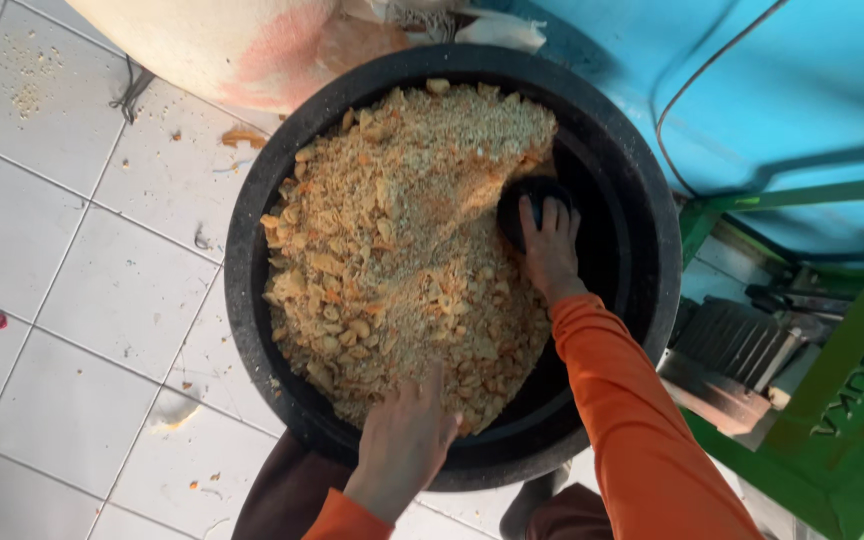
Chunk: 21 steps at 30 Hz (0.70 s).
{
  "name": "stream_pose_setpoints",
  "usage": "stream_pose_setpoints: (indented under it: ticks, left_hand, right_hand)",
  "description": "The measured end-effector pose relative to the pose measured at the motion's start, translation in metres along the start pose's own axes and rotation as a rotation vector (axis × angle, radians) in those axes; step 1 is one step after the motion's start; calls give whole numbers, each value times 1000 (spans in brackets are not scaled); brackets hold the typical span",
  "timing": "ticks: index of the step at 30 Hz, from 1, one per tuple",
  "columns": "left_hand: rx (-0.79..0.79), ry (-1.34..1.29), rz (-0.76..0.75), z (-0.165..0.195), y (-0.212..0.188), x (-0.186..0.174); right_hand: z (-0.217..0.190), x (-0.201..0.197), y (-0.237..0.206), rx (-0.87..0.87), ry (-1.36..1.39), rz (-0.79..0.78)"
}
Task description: The person sits on the floor in front of a green electric grinding machine and uses a wooden paddle to push pieces of fried food from a green tray into the machine. Ground material falls into a large black basin, and the person occasionally scoops material with a red bowl and pours it back into the tray to be ground again.
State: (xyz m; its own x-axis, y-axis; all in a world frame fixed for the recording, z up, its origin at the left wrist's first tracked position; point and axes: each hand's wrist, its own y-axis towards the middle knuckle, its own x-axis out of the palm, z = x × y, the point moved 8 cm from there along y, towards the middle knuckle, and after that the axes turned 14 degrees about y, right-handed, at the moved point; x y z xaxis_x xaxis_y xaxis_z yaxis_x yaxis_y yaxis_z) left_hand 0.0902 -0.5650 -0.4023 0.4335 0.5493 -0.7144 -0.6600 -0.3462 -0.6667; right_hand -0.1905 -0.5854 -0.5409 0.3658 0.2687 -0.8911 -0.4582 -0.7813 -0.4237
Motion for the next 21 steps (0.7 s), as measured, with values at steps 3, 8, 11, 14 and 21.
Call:
stream_pose_setpoints:
  ticks: [3, 8, 11, 14, 21]
  left_hand:
    - [45, -73, 101, 8, -1, -10]
    - [56, -20, 72, 8, 4, -11]
    - [66, -28, 79, 11, -2, -12]
    - [69, -48, 78, 10, -7, -12]
    - [60, -39, 51, 2, -10, -5]
  right_hand:
    - [16, 16, 0, 32, 70, -114]
    - [26, 63, -31, 37, 148, -382]
    - [33, 80, -55, 260, 418, -509]
    - [30, 75, -67, 287, 594, -542]
    - [34, 96, -97, 473, 1068, -615]
